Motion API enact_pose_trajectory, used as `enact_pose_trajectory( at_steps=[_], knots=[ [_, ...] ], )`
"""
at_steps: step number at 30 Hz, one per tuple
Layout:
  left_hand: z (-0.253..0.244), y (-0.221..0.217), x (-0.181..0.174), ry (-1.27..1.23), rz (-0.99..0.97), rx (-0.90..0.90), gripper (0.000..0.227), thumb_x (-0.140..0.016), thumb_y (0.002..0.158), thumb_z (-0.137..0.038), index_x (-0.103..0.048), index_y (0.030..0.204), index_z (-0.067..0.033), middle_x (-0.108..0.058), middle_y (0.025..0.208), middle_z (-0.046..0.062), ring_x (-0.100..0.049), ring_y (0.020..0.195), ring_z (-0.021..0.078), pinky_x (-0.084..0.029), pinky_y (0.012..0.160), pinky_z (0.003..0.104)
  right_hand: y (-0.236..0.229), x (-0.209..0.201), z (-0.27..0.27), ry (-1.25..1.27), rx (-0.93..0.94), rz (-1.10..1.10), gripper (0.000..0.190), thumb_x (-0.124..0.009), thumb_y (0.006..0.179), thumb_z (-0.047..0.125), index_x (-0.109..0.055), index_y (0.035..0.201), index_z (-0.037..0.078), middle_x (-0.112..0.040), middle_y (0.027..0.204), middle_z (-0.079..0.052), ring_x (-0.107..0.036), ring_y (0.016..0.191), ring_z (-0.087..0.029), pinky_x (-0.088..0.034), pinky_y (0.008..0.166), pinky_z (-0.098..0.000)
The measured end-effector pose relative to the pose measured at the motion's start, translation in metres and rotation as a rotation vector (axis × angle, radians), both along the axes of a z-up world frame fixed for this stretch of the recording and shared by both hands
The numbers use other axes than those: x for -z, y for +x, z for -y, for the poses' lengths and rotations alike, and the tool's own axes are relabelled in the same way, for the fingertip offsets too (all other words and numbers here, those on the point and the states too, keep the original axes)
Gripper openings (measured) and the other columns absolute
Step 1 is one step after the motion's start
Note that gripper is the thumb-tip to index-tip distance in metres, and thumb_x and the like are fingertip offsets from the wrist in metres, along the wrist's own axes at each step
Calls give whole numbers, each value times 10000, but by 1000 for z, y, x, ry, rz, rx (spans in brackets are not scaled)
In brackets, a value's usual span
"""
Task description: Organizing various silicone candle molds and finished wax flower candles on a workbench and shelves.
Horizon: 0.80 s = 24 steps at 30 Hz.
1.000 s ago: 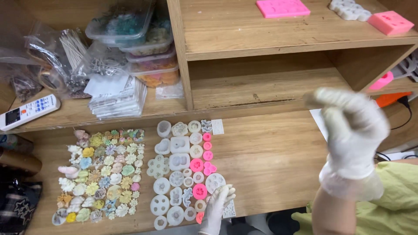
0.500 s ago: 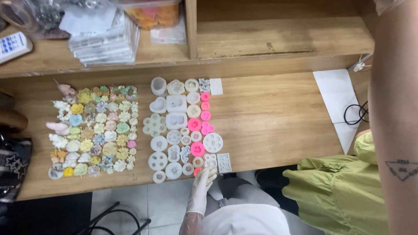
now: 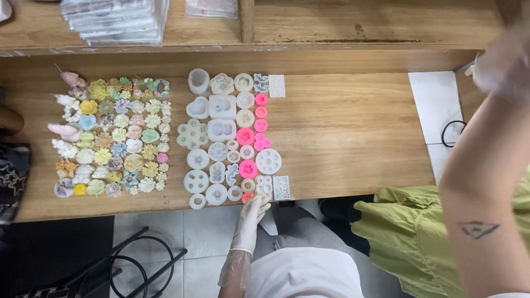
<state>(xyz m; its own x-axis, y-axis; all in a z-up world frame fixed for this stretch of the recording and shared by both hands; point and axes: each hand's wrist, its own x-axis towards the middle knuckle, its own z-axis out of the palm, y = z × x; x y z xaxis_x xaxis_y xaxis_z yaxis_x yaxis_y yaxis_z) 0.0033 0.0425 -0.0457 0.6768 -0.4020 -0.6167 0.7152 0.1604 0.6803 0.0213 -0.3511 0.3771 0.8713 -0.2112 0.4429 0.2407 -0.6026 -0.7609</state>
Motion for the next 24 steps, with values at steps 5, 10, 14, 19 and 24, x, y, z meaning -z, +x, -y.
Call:
enact_pose_trajectory(
  at_steps=[5, 10, 14, 19, 24],
  knots=[
    [-18, -20, 25, 58, -80, -94, 451, -561, 992, -370, -659, 1321, -76, -726, 1272, 102, -671, 1156, 198, -462, 1069, 381, 21, 38, -63, -12, -85, -75, 162, -780, 912, 80, -687, 1043, 57, -716, 1029, -54, -670, 888, -164, -532, 802, -287],
    [-19, -24, 0, 186, -134, -101, 470, -523, 985, -406, -658, 1320, -106, -730, 1280, 74, -677, 1172, 174, -449, 1075, 360, 98, 249, -85, 109, -35, -664, 281, -789, 882, 220, -769, 1091, 32, -771, 933, -15, -661, 833, -95, -537, 775, -270],
    [-3, -22, -27, 210, -147, -135, 458, -529, 985, -397, -649, 1319, -108, -728, 1281, 62, -668, 1184, 166, -435, 1085, 350, 123, 479, -57, 606, 34, -646, 309, -729, 967, 191, -735, 1189, -24, -767, 998, -40, -665, 867, -100, -553, 824, -261],
    [20, -32, -16, 190, -172, -253, 461, -554, 976, -400, -661, 1300, -90, -727, 1270, 73, -672, 1178, 176, -444, 1087, 357, 189, 576, -31, 898, 57, -555, 261, -745, 957, 148, -726, 1129, -48, -752, 969, -54, -681, 813, -117, -574, 771, -274],
    [27, -52, -10, 219, -219, -308, 474, -559, 976, -418, -680, 1287, -81, -732, 1242, 93, -675, 1170, 187, -453, 1080, 361, 233, 574, -31, 638, 139, -525, 257, -801, 904, 162, -732, 1100, 10, -769, 935, -5, -665, 787, -69, -556, 739, -233]
  ],
)
